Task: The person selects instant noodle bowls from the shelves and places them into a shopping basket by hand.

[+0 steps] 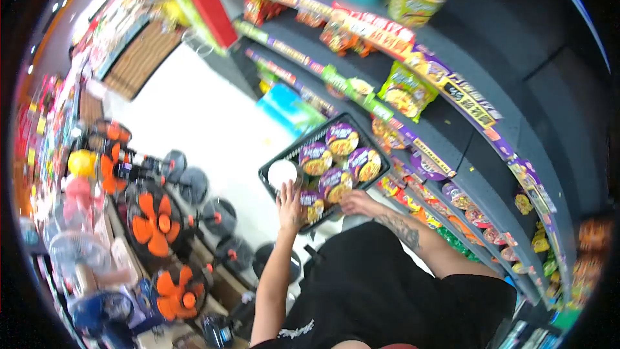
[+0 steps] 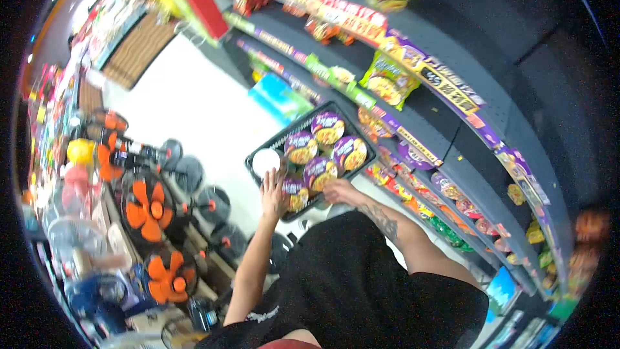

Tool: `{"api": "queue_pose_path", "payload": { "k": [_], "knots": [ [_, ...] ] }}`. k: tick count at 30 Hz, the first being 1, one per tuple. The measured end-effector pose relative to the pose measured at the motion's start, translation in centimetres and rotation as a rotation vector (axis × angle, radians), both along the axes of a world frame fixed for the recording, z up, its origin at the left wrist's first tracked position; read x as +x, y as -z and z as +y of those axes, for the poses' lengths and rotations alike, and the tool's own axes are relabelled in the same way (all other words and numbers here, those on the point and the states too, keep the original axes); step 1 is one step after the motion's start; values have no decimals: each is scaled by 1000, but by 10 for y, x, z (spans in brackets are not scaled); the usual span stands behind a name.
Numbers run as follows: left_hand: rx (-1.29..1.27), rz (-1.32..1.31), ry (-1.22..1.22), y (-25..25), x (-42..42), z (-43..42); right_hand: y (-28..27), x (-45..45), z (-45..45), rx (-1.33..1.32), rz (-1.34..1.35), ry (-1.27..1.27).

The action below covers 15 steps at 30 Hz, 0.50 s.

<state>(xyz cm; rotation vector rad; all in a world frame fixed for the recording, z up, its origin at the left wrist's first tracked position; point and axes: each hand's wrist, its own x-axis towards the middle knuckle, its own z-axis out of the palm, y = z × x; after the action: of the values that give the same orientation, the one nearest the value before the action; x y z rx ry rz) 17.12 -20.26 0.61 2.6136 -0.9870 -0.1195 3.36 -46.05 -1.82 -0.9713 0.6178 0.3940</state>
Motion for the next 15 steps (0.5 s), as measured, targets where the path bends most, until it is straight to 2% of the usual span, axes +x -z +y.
{"api": "queue_pose_path", "payload": {
  "k": [2, 6, 7, 8, 10, 11, 14, 15],
  "knots": [
    [-91, 8, 20, 2, 1, 3, 29, -51, -18, 48, 54, 188],
    [-173, 161, -27, -2, 13, 0, 27, -117, -24, -92, 274, 474],
    [-63, 98, -54, -19, 18, -5, 22, -125, -24, -97, 251, 501],
    [-76, 82, -32, -27, 27, -14, 14, -136, -23, -137, 266, 493],
    [22, 104, -158, -46, 46, -34, 3, -149, -23, -184, 263, 490],
    [-112, -21, -132, -67, 51, -47, 2, -150, -25, -176, 247, 495],
    [-468, -120, 10, -137, 72, -90, 1, -136, -20, -171, 183, 485],
    [-557, -111, 61, -162, 78, -105, 1, -130, -19, -212, 172, 405]
  ]
}}
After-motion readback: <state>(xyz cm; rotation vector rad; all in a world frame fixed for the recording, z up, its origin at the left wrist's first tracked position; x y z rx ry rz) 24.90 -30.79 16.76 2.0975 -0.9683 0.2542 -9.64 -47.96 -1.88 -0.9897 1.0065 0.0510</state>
